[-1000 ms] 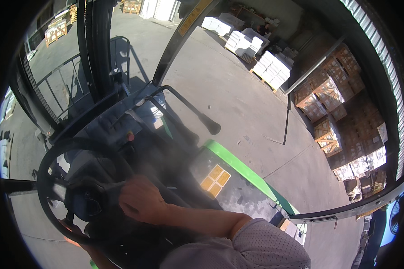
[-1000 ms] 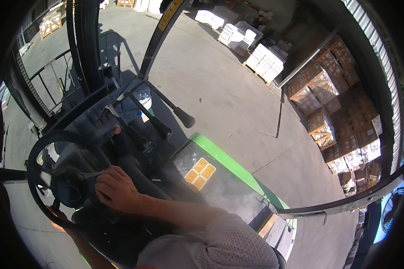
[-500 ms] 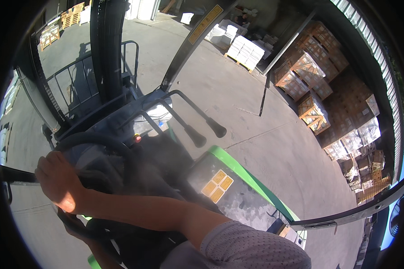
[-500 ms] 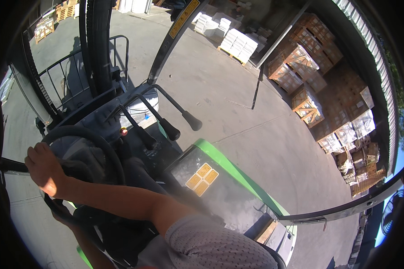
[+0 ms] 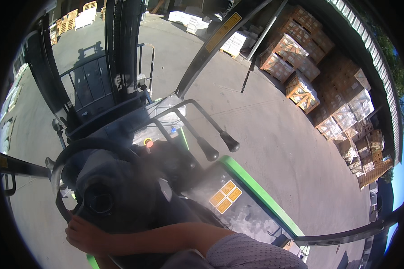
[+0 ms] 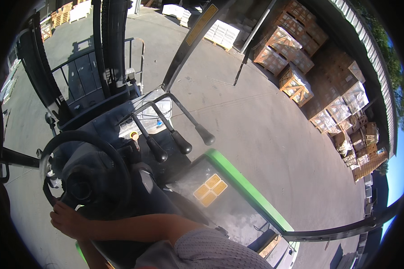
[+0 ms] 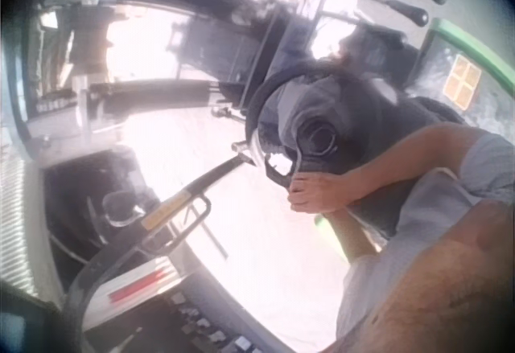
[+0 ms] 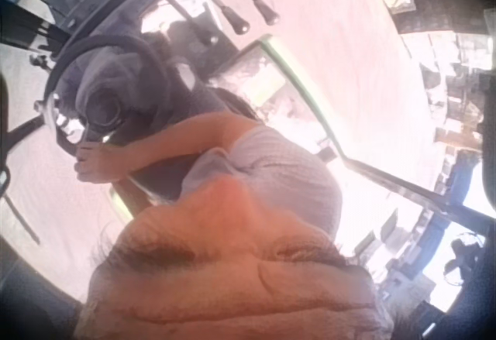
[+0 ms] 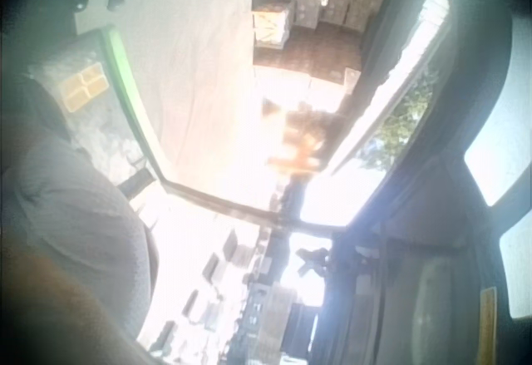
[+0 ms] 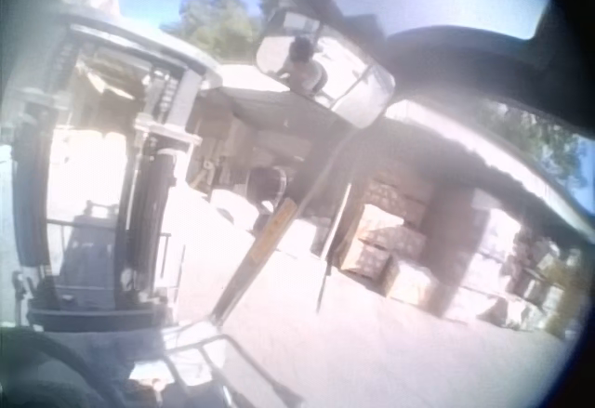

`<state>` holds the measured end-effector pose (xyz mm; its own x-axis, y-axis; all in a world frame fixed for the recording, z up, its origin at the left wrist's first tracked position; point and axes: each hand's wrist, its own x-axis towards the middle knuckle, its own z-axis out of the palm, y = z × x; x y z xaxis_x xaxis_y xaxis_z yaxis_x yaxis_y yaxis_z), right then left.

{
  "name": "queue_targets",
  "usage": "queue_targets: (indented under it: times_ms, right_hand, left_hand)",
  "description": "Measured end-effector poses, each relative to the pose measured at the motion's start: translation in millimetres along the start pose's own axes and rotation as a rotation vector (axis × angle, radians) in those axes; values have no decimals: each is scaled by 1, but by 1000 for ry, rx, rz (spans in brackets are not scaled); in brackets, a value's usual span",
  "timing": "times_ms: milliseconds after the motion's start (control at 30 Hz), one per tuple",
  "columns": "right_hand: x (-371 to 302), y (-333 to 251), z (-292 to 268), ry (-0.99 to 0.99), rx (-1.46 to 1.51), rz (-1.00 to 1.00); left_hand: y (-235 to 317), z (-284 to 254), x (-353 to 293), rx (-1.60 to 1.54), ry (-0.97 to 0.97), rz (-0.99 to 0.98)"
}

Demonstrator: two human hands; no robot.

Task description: The person operates a forklift in a warehouse, steering and maneuvering around stacked pallets. They lift a pallet of boxes using the forks, then drive forward and backward to reposition it.

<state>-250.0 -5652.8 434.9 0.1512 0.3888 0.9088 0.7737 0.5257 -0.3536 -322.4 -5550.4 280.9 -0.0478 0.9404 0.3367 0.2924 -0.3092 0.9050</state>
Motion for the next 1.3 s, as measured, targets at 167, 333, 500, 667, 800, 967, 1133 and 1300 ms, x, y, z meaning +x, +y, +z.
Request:
queue_targets:
  times_ms: [167, 333, 500, 667, 800, 967, 1133, 1300]
  right_hand:
    - [-81, -102, -85, -270, -13, 59]
    - [-138, -194, -166, -376, -157, 159]
    - [-181, -269, -229, -215, -318, 246]
    - [-169, -328, -238, -109, -501, 339]
    - [-119, -306, -144, -30, -556, 412]
    - [-92, -284, -48, 8, -651, 400]
    - [-102, -289, -29, 14, -604, 441]
    - [-106, -286, -19, 10, -616, 376]
  left_hand:
    - [-2, -78, -57, 46, -42, 6]
    - [17, -147, -110, 59, -53, 23]
    - [37, -206, -173, 44, -141, 166]
    - [38, -272, -172, 109, -164, -68]
    - [4, -295, -76, -80, -233, 44]
    - [-52, -296, 18, 51, -238, 191]
    - [-74, -294, 30, 238, -242, 433]
    - [-77, -293, 29, 175, -208, 527]
